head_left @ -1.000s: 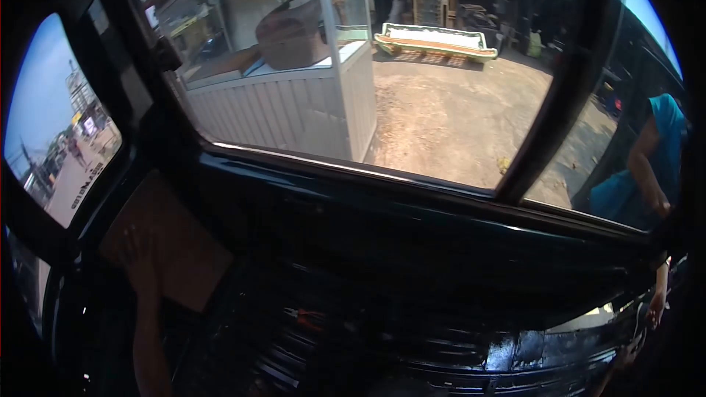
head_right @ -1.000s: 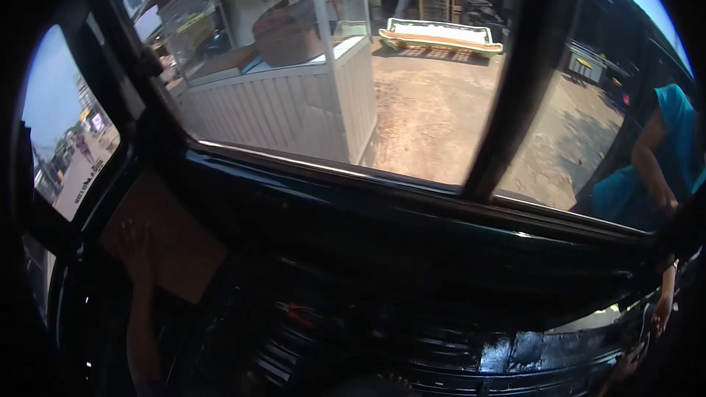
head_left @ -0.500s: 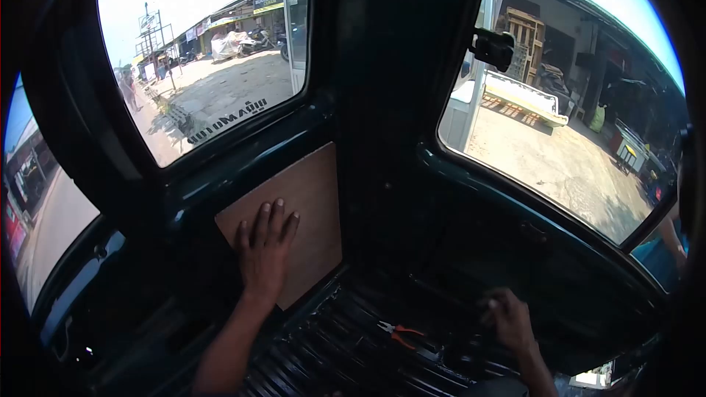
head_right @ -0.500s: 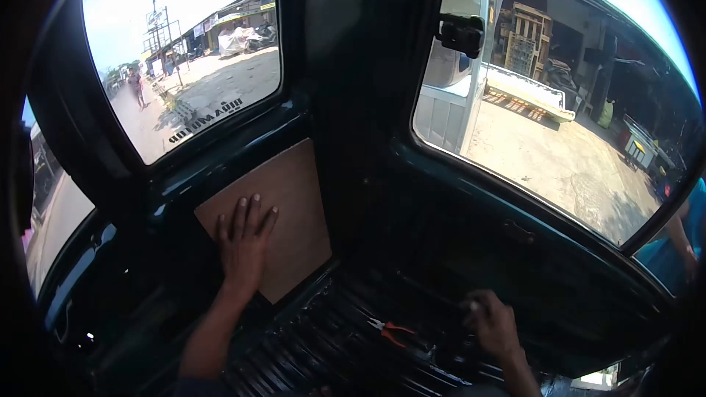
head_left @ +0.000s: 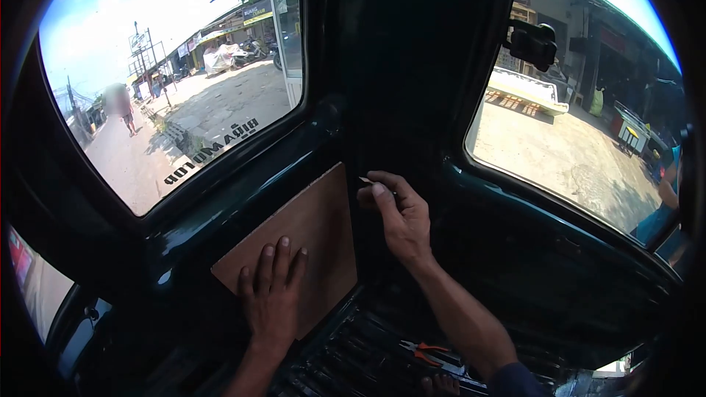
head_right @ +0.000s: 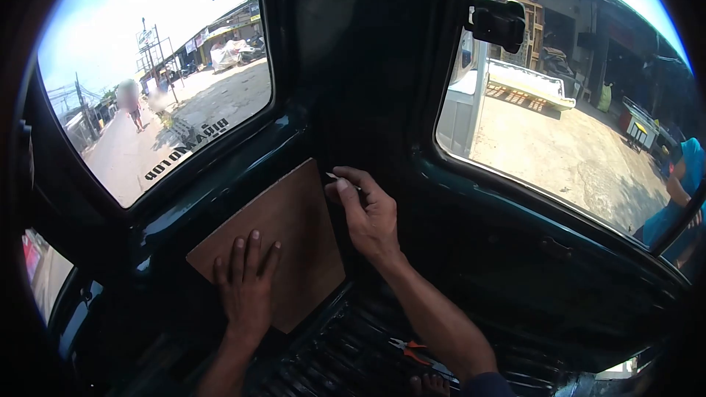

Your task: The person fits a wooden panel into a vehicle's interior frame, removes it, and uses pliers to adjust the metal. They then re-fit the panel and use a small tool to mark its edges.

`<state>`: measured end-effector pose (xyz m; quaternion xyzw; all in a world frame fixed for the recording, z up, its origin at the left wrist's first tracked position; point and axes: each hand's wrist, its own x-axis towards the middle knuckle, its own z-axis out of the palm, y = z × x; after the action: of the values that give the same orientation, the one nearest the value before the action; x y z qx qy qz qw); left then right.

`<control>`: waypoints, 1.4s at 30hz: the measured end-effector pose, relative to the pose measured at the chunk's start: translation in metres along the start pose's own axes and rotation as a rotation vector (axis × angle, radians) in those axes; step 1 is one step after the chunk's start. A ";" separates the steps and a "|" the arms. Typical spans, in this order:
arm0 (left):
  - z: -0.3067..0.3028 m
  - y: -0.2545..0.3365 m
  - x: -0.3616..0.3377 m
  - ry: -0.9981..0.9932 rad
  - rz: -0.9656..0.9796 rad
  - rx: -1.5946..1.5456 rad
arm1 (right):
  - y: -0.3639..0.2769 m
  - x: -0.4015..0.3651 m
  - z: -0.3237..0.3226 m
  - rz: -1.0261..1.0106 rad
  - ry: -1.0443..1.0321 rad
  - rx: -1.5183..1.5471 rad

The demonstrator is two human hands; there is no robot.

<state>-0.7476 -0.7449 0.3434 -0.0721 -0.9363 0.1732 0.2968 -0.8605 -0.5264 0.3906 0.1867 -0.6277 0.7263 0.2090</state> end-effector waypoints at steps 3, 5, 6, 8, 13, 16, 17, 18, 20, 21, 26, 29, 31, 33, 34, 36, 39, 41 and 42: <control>0.001 -0.001 -0.001 0.005 0.017 0.074 | 0.014 0.010 0.021 -0.099 -0.008 0.073; -0.002 0.000 0.000 -0.035 0.011 0.087 | 0.020 0.015 0.028 -0.118 0.043 0.089; -0.003 0.000 -0.001 -0.070 -0.003 0.079 | 0.024 0.017 0.030 -0.136 0.087 0.083; 0.000 0.001 -0.002 -0.077 -0.008 0.109 | 0.033 0.018 0.030 -0.139 0.093 0.117; 0.001 0.003 -0.005 -0.131 -0.016 0.195 | 0.045 0.026 0.029 -0.256 0.127 0.098; 0.005 0.004 -0.006 -0.133 -0.028 0.200 | 0.047 0.030 0.026 -0.298 0.114 0.104; 0.006 0.004 -0.007 -0.130 -0.038 0.197 | 0.047 0.031 0.025 -0.332 0.099 0.092; 0.007 0.004 -0.007 -0.129 -0.047 0.193 | 0.046 0.031 0.024 -0.364 0.084 0.079; 0.006 0.004 -0.007 -0.148 -0.051 0.196 | 0.042 0.033 0.021 -0.371 0.074 0.056; 0.006 0.004 -0.007 -0.166 -0.059 0.195 | 0.041 0.034 0.021 -0.381 0.059 0.029; 0.005 0.005 -0.007 -0.168 -0.053 0.197 | 0.037 0.034 0.020 -0.373 0.085 -0.006; 0.006 0.004 -0.008 -0.174 -0.059 0.171 | 0.038 0.033 0.022 -0.371 0.087 -0.022; 0.005 0.004 -0.008 -0.169 -0.060 0.158 | 0.039 0.034 0.024 -0.374 0.087 -0.021; 0.003 0.008 -0.005 -0.167 -0.126 0.113 | 0.040 0.035 0.024 -0.415 0.088 -0.056; 0.005 0.009 -0.003 -0.174 -0.152 0.119 | 0.040 0.036 0.022 -0.415 0.063 -0.044; 0.008 0.003 -0.008 -0.137 -0.024 0.208 | 0.041 0.033 0.023 -0.396 0.094 -0.072; 0.001 0.002 -0.005 -0.189 -0.094 0.158 | 0.045 0.031 0.030 -0.330 0.108 -0.059; 0.003 -0.001 -0.006 -0.163 -0.017 0.137 | 0.046 0.029 0.036 -0.330 0.085 -0.039; 0.004 -0.002 -0.008 -0.162 -0.045 0.140 | 0.047 0.027 0.035 -0.340 0.084 -0.050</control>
<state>-0.7439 -0.7496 0.3365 -0.0161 -0.9442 0.2369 0.2285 -0.9088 -0.5650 0.3709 0.2544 -0.5955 0.6719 0.3595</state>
